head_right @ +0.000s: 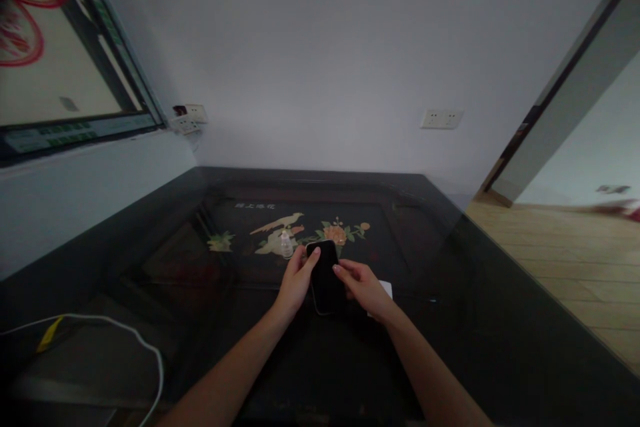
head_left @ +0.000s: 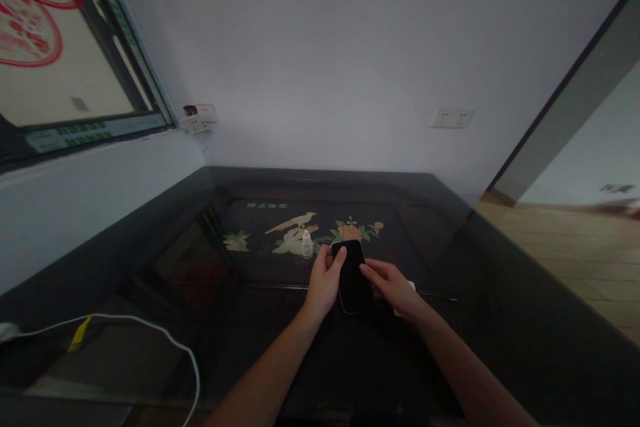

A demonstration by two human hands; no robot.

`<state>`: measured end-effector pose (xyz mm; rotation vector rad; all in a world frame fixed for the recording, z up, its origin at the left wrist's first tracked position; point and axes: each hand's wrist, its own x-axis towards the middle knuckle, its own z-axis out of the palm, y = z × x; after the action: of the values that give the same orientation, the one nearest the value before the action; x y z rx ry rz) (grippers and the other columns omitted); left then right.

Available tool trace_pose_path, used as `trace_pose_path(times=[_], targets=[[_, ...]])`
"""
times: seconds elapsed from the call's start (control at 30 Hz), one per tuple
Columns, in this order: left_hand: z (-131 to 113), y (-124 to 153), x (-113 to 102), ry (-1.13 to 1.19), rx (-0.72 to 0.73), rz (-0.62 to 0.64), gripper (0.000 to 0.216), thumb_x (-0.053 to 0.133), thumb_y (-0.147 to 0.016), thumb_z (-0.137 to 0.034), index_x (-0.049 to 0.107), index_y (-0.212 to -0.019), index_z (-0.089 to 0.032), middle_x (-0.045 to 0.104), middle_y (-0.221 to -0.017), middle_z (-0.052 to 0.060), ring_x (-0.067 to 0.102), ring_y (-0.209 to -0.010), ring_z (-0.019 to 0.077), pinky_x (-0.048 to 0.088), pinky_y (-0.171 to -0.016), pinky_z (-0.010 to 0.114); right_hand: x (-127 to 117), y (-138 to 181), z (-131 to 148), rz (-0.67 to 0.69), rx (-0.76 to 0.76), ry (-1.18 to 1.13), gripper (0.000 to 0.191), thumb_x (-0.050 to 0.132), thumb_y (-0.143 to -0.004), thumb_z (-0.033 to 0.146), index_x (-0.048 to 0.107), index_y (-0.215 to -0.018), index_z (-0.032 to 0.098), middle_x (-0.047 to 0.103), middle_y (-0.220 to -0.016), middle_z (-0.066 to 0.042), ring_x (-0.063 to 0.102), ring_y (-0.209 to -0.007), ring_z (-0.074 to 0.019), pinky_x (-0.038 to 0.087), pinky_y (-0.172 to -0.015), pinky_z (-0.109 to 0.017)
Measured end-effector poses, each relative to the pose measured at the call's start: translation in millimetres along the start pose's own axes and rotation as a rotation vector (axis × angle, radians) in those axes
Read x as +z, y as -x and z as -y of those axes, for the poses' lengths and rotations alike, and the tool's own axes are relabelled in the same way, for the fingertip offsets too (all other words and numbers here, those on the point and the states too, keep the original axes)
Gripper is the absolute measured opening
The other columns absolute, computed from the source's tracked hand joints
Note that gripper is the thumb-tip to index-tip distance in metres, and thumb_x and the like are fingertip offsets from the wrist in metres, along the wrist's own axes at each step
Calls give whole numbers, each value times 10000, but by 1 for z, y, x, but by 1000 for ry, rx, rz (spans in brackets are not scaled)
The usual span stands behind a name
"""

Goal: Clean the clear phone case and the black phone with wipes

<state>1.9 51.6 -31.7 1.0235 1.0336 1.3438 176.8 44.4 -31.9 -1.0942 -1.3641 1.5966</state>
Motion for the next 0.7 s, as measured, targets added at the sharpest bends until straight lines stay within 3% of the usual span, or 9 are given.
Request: trace_pose_path(times=[0.17, 0.33, 0.53, 0.7], targets=[[-12, -2, -1, -57, 101, -37, 381, 768, -792, -537, 597, -855, -202, 657, -823, -1, 620, -786, 151, 488, -719, 243, 2, 3, 7, 9, -11, 50, 473, 714, -835, 608, 714, -1091, 209, 759, -878, -40, 683, -725, -192, 523, -626, -289], [-30, -3, -2, -25, 141, 67, 320, 806, -786, -413, 722, -1000, -191, 747, -1012, 70, 686, -968, 212, 515, -901, 324, 4, 7, 14, 63, -12, 52, 494, 722, -836, 587, 713, -1144, 201, 780, -940, -58, 712, -797, -216, 537, -678, -309], [-43, -1, -8, -135, 194, 152, 264, 799, -796, -402, 778, -958, -194, 763, -992, 69, 689, -962, 227, 521, -892, 327, 8, 11, 15, 58, -70, 106, 446, 752, -821, 555, 762, -1106, 212, 796, -967, -64, 733, -927, -281, 569, -829, -400], [-47, 1, -10, -204, 256, 143, 207, 773, -832, -368, 783, -963, -208, 763, -1000, 67, 691, -962, 225, 515, -914, 330, 9, 11, 14, 91, -46, 39, 425, 755, -841, 524, 759, -1146, 229, 798, -999, -70, 745, -946, -287, 569, -864, -421]])
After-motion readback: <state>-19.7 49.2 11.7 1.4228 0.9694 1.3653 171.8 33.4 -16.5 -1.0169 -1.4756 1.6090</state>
